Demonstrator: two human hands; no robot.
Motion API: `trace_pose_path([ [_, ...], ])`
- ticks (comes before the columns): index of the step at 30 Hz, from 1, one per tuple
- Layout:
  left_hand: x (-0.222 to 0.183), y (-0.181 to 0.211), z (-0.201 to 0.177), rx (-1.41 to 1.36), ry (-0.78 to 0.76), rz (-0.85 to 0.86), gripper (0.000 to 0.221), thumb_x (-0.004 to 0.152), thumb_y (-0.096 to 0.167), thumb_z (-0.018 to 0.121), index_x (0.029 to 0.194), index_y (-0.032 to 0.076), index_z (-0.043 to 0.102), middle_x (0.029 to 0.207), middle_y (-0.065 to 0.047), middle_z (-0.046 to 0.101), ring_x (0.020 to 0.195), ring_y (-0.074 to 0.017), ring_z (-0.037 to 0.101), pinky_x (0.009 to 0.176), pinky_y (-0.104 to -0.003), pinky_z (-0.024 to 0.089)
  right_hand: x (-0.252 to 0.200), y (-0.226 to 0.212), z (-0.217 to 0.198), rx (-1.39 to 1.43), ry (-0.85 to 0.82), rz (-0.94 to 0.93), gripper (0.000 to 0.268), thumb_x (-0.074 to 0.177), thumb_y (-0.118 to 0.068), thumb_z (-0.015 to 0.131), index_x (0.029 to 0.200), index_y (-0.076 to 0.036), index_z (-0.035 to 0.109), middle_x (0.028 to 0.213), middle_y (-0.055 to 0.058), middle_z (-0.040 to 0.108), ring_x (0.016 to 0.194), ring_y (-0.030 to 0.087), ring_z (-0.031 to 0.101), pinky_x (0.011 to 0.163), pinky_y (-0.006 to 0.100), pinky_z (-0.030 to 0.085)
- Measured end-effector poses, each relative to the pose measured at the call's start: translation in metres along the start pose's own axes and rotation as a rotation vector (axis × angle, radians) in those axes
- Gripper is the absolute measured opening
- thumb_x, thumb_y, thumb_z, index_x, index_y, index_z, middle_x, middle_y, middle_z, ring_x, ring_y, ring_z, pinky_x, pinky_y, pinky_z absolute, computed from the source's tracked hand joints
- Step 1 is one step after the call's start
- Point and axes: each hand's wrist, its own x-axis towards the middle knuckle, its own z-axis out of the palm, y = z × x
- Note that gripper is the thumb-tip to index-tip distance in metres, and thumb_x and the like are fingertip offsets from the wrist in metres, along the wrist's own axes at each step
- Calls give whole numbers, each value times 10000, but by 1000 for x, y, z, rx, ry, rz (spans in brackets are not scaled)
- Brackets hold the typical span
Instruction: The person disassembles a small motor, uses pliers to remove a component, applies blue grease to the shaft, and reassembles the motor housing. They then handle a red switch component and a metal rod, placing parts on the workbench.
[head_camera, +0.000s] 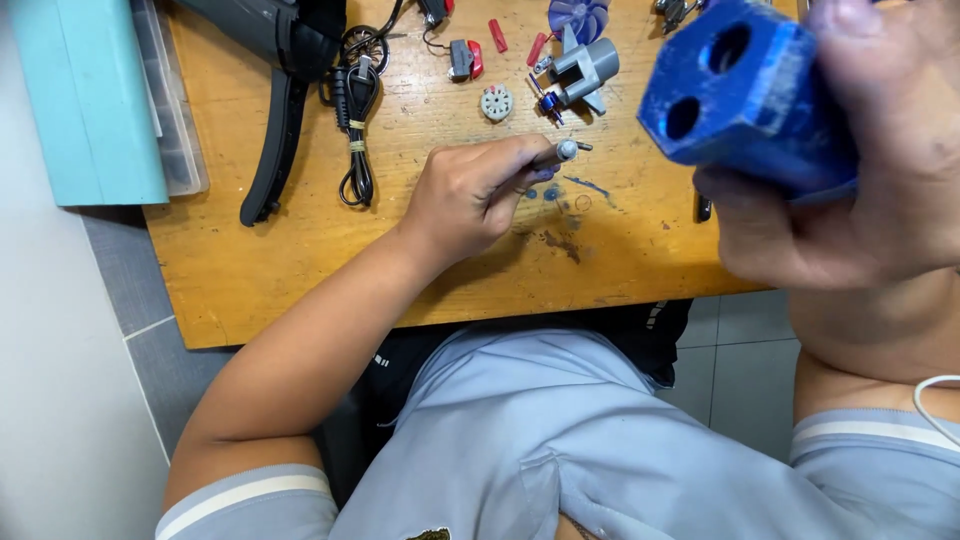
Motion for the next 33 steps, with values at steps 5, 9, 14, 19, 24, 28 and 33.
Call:
trace_pose_path([
  [5,3,3,-1,-54,3,-6,334,1158,-76,708,1426,123,727,995,-46,826,785,-228,778,717,-390,670,23,-13,5,-111,-217,-72,545,1304,-306,742,1582,164,755,1115,318,724,863,449,676,737,567,541],
  [9,2,4,-2,1,-10,-4,249,1161,-12,741,1385,95,723,1126,-75,842,910,-266,836,783,-424,685,1,-16,-11,42,-109,106,611,1322,-188,753,1685,278,595,1313,468,627,1063,547,559,999,679,489],
  [14,2,3,-2,-1,-27,-20,303,1136,-29,753,1403,111,721,1141,-69,860,935,-250,855,831,-417,734,1,-9,0,-1,-27,22,688,1310,-208,827,1688,266,501,1355,546,581,1076,630,517,1014,763,515],
  [19,0,0,0,2,-16,-12,246,1157,1,759,1388,78,723,1230,-95,872,968,-270,876,820,-435,730,6,-32,-15,-26,-141,159,578,1390,-197,770,1721,263,659,1344,491,606,1128,595,586,1035,703,540],
  [24,3,7,-6,-161,-7,-82,146,1208,59,648,1329,41,727,1221,-108,859,1107,-287,897,939,-414,751,-9,-7,6,-20,-90,122,619,1378,-234,751,1740,237,580,1349,518,638,1128,591,609,1011,687,544],
  [28,-1,5,-7,-180,-27,-178,235,1243,164,549,1396,127,724,1208,-50,858,890,-215,857,822,-379,723,-19,19,26,31,-13,36,676,1308,-275,723,1620,315,613,1252,510,671,962,556,567,888,651,476],
  [33,2,9,-10,-163,-25,-167,177,1233,116,590,1354,110,719,1222,-43,851,994,-244,879,875,-384,711,-22,25,33,95,31,36,637,1303,-224,677,1662,288,555,1558,556,645,1407,748,711,1269,754,573],
])
